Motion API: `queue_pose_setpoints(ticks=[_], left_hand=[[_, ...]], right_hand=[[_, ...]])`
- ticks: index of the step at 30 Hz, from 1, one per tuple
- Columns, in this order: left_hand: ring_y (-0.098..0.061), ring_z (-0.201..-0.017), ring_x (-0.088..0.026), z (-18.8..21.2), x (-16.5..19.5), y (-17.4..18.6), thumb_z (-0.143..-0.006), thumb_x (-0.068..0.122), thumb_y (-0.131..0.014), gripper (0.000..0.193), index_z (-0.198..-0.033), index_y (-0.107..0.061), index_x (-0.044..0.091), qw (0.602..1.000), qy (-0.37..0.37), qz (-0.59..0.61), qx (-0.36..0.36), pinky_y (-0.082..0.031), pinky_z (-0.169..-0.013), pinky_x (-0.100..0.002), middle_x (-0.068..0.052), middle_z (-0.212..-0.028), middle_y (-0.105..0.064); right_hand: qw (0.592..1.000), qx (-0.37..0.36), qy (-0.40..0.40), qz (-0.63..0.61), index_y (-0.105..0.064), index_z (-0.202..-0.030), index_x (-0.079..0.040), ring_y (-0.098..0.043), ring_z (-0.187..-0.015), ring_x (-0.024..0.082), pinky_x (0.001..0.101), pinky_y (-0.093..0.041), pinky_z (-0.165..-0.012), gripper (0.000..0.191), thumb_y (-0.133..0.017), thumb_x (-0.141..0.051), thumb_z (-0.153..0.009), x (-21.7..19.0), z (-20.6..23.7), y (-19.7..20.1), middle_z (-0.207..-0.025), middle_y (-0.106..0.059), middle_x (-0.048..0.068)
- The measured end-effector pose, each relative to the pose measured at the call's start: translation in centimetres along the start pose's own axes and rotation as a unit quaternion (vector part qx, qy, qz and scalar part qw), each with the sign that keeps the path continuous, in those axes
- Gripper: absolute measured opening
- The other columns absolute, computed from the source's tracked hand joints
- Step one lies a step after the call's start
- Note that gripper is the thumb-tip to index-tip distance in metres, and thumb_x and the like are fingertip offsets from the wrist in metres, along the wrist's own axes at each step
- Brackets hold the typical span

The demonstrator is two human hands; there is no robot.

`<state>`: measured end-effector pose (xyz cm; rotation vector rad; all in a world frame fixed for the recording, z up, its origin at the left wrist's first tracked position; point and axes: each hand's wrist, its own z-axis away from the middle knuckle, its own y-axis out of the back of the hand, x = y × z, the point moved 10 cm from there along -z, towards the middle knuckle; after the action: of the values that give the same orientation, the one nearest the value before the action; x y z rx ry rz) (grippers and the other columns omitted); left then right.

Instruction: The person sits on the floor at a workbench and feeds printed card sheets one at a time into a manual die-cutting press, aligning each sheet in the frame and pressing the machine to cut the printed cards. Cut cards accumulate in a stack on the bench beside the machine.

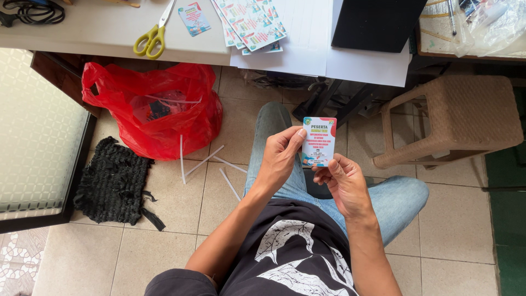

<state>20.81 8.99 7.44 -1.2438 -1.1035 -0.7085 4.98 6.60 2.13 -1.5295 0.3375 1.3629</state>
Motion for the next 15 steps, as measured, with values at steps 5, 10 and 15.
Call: queue_pose_setpoints(ticks=[5, 10, 15], left_hand=[[-0.06, -0.082, -0.007, 0.31, 0.45, 0.0, -0.11, 0.028, -0.054, 0.037, -0.118, -0.072, -0.004, 1.0, -0.014, -0.027, 0.004, -0.051, -0.075, -0.024, -0.002, -0.088, -0.069], [-0.06, -0.081, -0.007, 0.32, 0.61, -0.06, -0.109, 0.028, -0.054, 0.037, -0.117, -0.072, -0.003, 1.0, -0.014, -0.027, 0.004, -0.051, -0.074, -0.024, -0.002, -0.087, -0.069], [-0.061, -0.081, -0.007, 0.44, 0.96, -0.09, -0.109, 0.027, -0.054, 0.036, -0.117, -0.072, -0.002, 0.999, -0.02, -0.038, 0.008, -0.052, -0.074, -0.024, -0.002, -0.087, -0.07]], right_hand=[[1.0, 0.002, 0.001, -0.005, -0.073, -0.107, -0.003, -0.07, -0.078, 0.017, 0.0292, -0.055, -0.072, 0.035, -0.071, -0.036, -0.096, -0.03, 0.15, 0.09, -0.094, -0.076, 0.011], [1.0, -0.007, 0.002, -0.01, -0.074, -0.107, -0.003, -0.07, -0.079, 0.017, 0.0286, -0.056, -0.072, 0.036, -0.07, -0.037, -0.097, -0.04, 0.21, -0.18, -0.094, -0.076, 0.011], [1.0, -0.008, 0.003, -0.004, -0.074, -0.108, -0.003, -0.07, -0.079, 0.017, 0.029, -0.056, -0.073, 0.037, -0.07, -0.037, -0.096, -0.16, 0.19, -0.22, -0.094, -0.076, 0.011]])
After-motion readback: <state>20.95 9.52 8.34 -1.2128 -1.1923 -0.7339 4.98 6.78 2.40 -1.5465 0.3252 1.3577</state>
